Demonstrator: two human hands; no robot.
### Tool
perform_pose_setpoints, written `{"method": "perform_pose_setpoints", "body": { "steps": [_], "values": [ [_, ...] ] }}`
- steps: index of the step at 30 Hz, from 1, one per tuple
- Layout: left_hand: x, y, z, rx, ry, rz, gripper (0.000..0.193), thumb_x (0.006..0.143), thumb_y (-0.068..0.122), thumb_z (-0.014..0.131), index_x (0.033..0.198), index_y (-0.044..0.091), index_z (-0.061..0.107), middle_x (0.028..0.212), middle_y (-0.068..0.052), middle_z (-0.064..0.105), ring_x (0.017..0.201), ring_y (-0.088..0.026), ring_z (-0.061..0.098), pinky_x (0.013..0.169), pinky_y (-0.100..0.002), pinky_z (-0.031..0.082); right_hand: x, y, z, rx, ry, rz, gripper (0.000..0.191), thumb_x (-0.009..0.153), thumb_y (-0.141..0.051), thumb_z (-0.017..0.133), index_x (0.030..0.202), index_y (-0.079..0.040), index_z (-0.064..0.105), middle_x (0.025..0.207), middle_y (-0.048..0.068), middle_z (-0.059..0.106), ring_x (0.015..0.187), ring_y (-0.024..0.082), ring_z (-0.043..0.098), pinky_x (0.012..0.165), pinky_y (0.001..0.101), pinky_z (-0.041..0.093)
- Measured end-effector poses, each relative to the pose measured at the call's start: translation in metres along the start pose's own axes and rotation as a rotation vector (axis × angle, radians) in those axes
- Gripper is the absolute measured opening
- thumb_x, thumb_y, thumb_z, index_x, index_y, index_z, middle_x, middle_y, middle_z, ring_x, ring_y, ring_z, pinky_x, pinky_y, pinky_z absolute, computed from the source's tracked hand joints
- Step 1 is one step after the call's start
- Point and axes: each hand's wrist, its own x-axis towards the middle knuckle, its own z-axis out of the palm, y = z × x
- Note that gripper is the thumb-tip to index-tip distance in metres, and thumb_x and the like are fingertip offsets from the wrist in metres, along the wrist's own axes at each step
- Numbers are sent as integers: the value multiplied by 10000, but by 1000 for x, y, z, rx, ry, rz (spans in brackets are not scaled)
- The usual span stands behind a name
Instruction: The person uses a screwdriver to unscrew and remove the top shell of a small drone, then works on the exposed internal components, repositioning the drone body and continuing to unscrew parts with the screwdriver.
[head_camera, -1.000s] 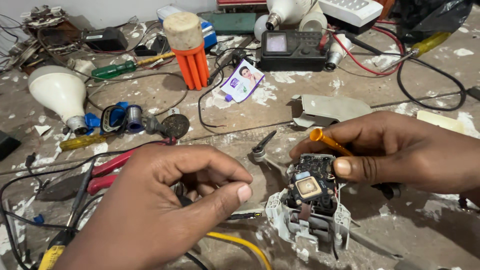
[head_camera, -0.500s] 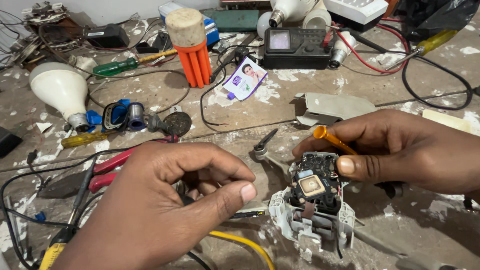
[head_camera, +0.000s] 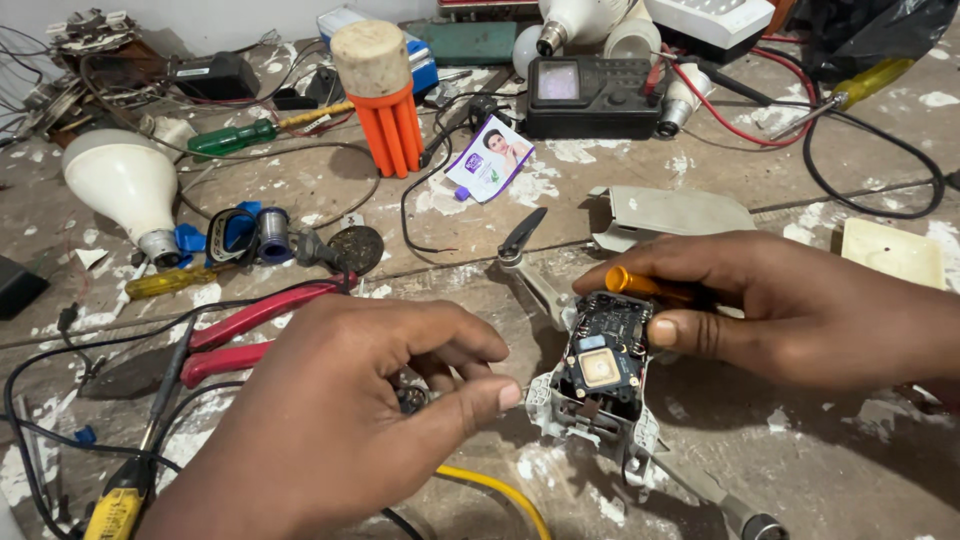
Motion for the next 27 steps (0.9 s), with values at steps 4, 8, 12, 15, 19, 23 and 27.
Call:
{"method": "perform_pose_setpoints", "body": {
  "steps": [4, 8, 12, 15, 19, 23, 27],
  "values": [
    [1, 0, -1, 62, -48, -33, 305, 849, 358, 804, 1038, 120, 784, 867, -26, 816, 793, -124, 753, 692, -277, 603, 3, 0, 4, -155, 24, 104, 496, 1000, -317, 663, 1443, -98, 634, 1204, 40, 685, 1028, 178, 659, 813, 354, 571],
    [3, 0, 0, 71, -124, -128, 317, 812, 341, 801, 1044, 125, 786, 825, -35, 823, 784, -137, 763, 677, -292, 617, 4, -3, 7, -262, 35, 126, 509, 967, -347, 676, 1419, -115, 645, 1125, 41, 651, 954, 193, 646, 765, 371, 554],
    [3, 2, 0, 107, -144, -151, 345, 799, 373, 807, 1053, 140, 788, 858, -37, 817, 796, -149, 774, 680, -313, 605, 5, -5, 5, -350, 34, 37, 547, 969, -387, 668, 1438, -106, 643, 1105, 56, 652, 943, 219, 650, 772, 390, 526],
    [3, 3, 0, 127, -153, -150, 344, 792, 373, 804, 1042, 138, 788, 864, -42, 816, 796, -156, 804, 697, -318, 605, 6, -7, 3, -403, 41, -94, 511, 996, -404, 650, 1380, -68, 639, 1109, 67, 661, 967, 231, 640, 757, 402, 536],
    [3, 2, 0, 98, -159, -131, 349, 796, 372, 804, 1044, 126, 784, 878, -45, 819, 823, -159, 778, 718, -309, 613, 6, -10, 2, -431, 59, -58, 517, 954, -377, 680, 1393, -103, 681, 1083, 64, 661, 947, 238, 638, 760, 415, 517],
    [3, 3, 1, 76, -159, -138, 358, 793, 378, 812, 1032, 114, 783, 881, -49, 824, 839, -159, 764, 739, -304, 620, 5, -11, 4, -496, 105, -89, 511, 924, -382, 713, 1351, -101, 690, 1102, 68, 650, 972, 241, 637, 756, 405, 522],
    [2, 7, -1, 94, -176, -138, 347, 786, 362, 806, 1034, 119, 788, 903, -55, 821, 841, -172, 812, 751, -315, 613, -5, -17, 1, -571, 210, -141, 467, 920, -388, 726, 1285, -97, 710, 1042, 38, 659, 921, 207, 667, 705, 362, 554]
  ]
}}
